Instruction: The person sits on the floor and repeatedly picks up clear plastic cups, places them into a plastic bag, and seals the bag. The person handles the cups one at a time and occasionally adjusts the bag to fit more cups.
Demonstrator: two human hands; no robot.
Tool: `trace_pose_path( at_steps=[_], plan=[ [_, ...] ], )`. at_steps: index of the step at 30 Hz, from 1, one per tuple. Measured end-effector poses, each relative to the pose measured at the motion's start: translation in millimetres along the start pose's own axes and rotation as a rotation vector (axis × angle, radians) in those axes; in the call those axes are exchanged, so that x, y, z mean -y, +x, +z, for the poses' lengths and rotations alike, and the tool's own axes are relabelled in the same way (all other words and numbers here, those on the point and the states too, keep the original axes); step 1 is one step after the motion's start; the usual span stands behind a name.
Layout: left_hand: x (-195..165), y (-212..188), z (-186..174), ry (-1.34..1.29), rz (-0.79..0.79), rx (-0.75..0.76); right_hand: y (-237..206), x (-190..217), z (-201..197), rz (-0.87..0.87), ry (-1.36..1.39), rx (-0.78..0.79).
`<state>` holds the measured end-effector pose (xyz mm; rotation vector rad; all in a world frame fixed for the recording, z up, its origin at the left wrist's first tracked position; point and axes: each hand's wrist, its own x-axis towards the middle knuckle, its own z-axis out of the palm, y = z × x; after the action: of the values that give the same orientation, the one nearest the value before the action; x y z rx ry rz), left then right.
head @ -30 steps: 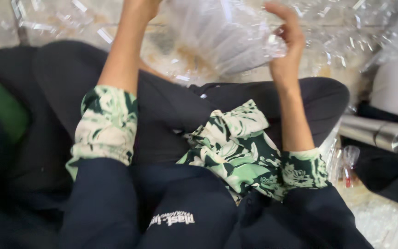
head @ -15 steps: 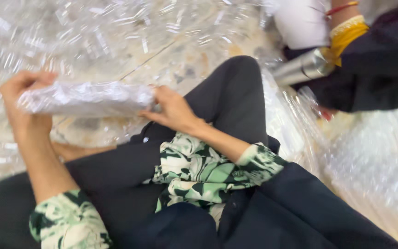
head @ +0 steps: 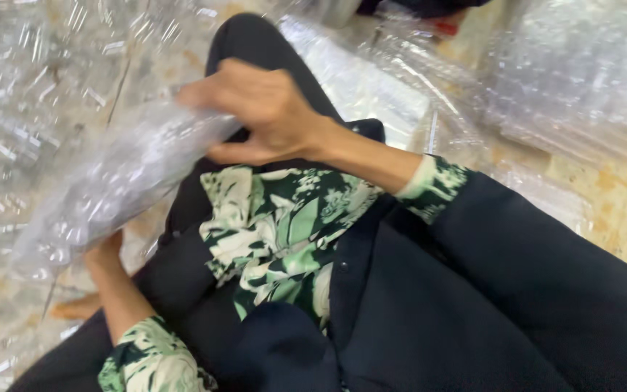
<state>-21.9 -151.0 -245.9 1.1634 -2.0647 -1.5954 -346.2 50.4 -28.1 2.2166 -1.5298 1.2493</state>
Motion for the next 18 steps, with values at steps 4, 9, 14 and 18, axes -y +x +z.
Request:
trace_pose_path(
  at_steps=[4,9,14,18],
  plan=[
    [-24.9,13.6,62.3,0.282,-0.061,0.111,-29.7,8.7,-95.5,0.052,-0.234,-0.128],
    [-63.1,14.7,88.8,0.103,-0.486,0.213,-83.8,46.7,-192.9,0.238,-0.523,-0.150],
    [-65.5,-0.6,85.6,0.307,-0.571,0.113,-157.5,123.6,-233.9,0.961,-0.071,-0.269],
    [-55.2,1.2,90.2,0.283,-0.435,0.091,-214.2,152.2,-256.8,1.391,0.386,-0.780]
  ],
)
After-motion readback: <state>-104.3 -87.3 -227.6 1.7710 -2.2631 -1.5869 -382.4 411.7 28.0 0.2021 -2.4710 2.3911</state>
